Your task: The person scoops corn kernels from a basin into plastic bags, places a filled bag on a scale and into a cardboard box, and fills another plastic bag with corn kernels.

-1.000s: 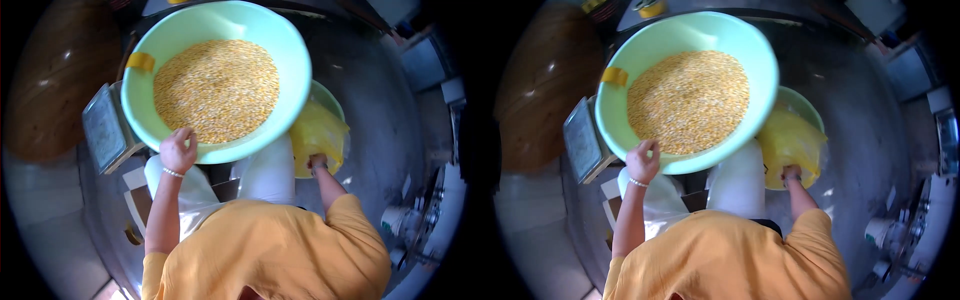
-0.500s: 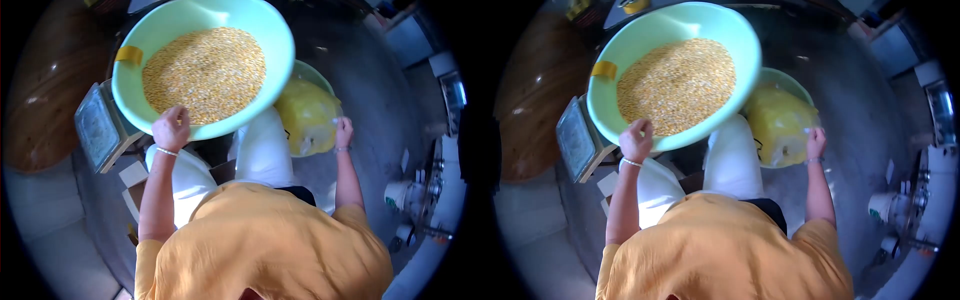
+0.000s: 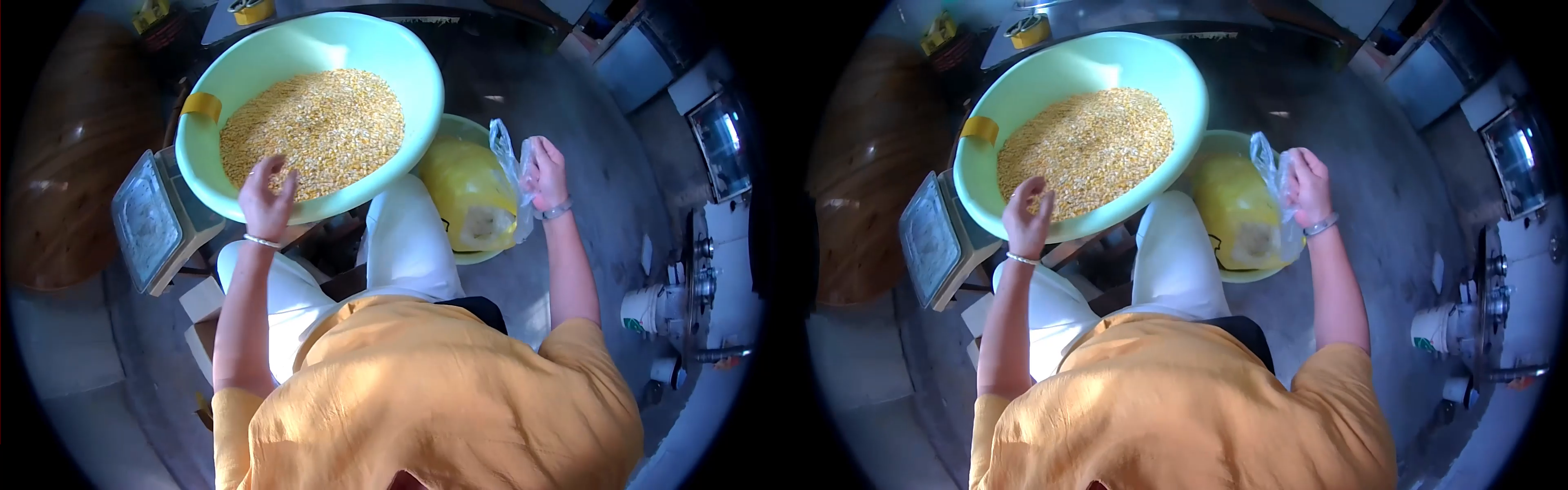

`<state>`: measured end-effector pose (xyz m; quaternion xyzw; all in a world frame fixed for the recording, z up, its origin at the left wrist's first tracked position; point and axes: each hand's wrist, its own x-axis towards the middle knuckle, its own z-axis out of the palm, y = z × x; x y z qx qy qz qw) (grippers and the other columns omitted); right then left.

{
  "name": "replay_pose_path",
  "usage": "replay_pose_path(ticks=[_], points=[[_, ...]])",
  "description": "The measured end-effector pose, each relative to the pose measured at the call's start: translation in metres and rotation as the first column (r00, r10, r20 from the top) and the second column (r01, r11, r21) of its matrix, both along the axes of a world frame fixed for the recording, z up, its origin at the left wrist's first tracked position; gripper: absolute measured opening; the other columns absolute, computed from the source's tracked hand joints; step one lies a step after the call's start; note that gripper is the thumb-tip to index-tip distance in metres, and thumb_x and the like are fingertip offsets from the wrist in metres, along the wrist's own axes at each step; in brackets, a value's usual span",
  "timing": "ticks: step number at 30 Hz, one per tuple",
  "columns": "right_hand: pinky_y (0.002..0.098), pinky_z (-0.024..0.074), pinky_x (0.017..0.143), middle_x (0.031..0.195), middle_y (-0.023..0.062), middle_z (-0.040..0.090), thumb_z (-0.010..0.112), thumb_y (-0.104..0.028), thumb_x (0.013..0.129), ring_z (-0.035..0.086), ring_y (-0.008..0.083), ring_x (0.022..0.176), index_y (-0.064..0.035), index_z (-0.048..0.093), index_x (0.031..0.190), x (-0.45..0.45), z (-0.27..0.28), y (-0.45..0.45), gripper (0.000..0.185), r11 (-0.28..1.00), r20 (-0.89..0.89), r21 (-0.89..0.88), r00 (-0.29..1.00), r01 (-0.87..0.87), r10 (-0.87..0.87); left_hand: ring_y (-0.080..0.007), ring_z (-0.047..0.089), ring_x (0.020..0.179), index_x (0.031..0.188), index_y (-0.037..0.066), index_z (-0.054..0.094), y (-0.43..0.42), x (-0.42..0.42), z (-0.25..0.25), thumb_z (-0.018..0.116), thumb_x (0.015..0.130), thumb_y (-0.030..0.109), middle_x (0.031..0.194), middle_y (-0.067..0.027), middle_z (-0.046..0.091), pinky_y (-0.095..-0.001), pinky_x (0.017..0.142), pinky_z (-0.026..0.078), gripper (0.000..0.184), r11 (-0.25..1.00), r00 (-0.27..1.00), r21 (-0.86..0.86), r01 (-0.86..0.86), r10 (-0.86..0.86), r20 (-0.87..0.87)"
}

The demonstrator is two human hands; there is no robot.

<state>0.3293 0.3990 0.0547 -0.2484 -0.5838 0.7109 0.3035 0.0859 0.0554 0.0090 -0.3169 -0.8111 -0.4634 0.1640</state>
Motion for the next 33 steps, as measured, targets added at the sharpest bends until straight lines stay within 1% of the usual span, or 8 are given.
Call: replay_pose_path(ticks=[6, 8, 10, 14, 19, 23, 26, 33], points=[[0.0169, 0.0254, 0.037, 0.055, -0.0038, 0.046, 0.052, -0.021, 0.092, 0.035, 0.0017, 0.039, -0.005, 0.056, 0.081, -0.06, 0.038, -0.096, 0.02, 0.692, 0.037, 0.25, 0.72, -0.678, 0.693, -0.0325, 0.039, 0.123, 0.121, 0.008, 0.049, 0.05, 0.087, 0.086, 0.076, 0.06, 0.025, 0.13, -0.0143, 0.045, -0.0491, 0.101, 0.027, 0.068, 0.9, 0.809, -0.281, 0.335, -0.427, -0.404], [0.0163, 0.0264, 0.038, 0.055, -0.0032, 0.047, 0.053, -0.022, 0.091, 0.037, 0.0017, 0.04, -0.0033, 0.057, 0.081, -0.069, 0.054, -0.124, 0.022, 0.542, 0.03, 0.181, 0.556, -0.821, 0.831, -0.0281, 0.053, 0.105, 0.11, 0.011, 0.057, 0.05, 0.09, 0.087, 0.072, 0.066, 0.024, 0.109, -0.0122, 0.058, -0.0484, 0.098, 0.031, 0.048, 0.853, 0.805, -0.386, 0.351, -0.485, -0.34], [0.0163, 0.0267, 0.038, 0.056, -0.0028, 0.048, 0.053, -0.022, 0.091, 0.038, 0.0018, 0.04, -0.0025, 0.057, 0.08, -0.072, 0.065, -0.137, 0.022, 0.539, -0.013, 0.238, 0.552, -0.808, 0.834, -0.0254, 0.061, 0.09, 0.101, 0.014, 0.061, 0.046, 0.078, 0.064, 0.068, 0.071, 0.025, 0.091, -0.0099, 0.065, -0.0466, 0.096, 0.032, 0.033, 0.682, 0.813, -0.621, 0.387, -0.57, -0.119], [0.0163, 0.0273, 0.038, 0.056, -0.0022, 0.049, 0.054, -0.02, 0.091, 0.038, 0.002, 0.04, -0.0016, 0.058, 0.079, -0.078, 0.06, -0.118, 0.023, 0.486, -0.145, 0.364, 0.467, -0.794, 0.872, -0.0175, 0.053, 0.055, 0.088, 0.005, 0.064, 0.005, 0.081, 0.031, 0.066, 0.078, 0.012, 0.066, -0.005, 0.06, -0.0271, 0.06, 0.045, 0.013, 0.848, 0.877, -0.228, 0.479, -0.451, 0.167], [0.0217, 0.0371, 0.047, 0.054, 0.0011, 0.051, 0.058, -0.016, 0.087, 0.05, 0.0091, 0.051, -0.0005, 0.061, 0.078, -0.069, 0.057, -0.106, 0.018, 0.468, 0.282, 0.454, 0.62, -0.758, 0.732, -0.0014, 0.043, 0.061, 0.086, -0.001, 0.062, -0.026, 0.067, 0.015, 0.062, 0.085, 0.013, 0.066, 0.0047, 0.051, -0.0184, 0.052, 0.036, 0.014, 0.893, 0.759, 0.172, 0.415, -0.445, 0.476], [0.0325, 0.0483, 0.061, 0.073, 0.0113, 0.06, 0.066, -0.008, 0.074, 0.06, 0.0244, 0.066, 0.0009, 0.061, 0.083, -0.072, 0.048, -0.131, 0.014, 0.057, 0.189, 0.979, 0.973, -0.197, 0.133, -0.002, 0.039, 0.053, 0.083, 0.0, 0.063, -0.019, 0.072, 0.025, 0.058, 0.088, 0.021, 0.059, 0.0064, 0.047, -0.0185, 0.047, 0.031, 0.022, 0.934, 0.698, 0.183, 0.305, -0.351, 0.624], [0.0379, 0.0486, 0.066, 0.088, 0.0145, 0.06, 0.066, -0.006, 0.07, 0.059, 0.0313, 0.077, -0.0026, 0.059, 0.085, -0.065, 0.057, -0.164, 0.017, 0.058, -0.114, 0.993, 0.895, 0.098, 0.431, -0.0058, 0.046, 0.059, 0.079, -0.001, 0.064, -0.009, 0.075, 0.018, 0.056, 0.088, 0.025, 0.064, 0.0007, 0.056, -0.0234, 0.055, 0.04, 0.029, 0.943, 0.738, 0.165, 0.288, -0.328, 0.589], [0.0374, 0.0474, 0.067, 0.084, 0.013, 0.059, 0.062, -0.001, 0.069, 0.059, 0.0308, 0.079, -0.0037, 0.054, 0.091, -0.099, -0.022, -0.186, 0.023, 0.135, 0.158, 0.961, 0.879, -0.242, 0.45, -0.0103, 0.053, 0.057, 0.085, 0.002, 0.06, -0.006, 0.076, 0.004, 0.052, 0.091, 0.026, 0.065, -0.0015, 0.055, -0.0246, 0.053, 0.046, 0.027, 0.897, 0.553, 0.424, 0.124, -0.418, 0.721]])
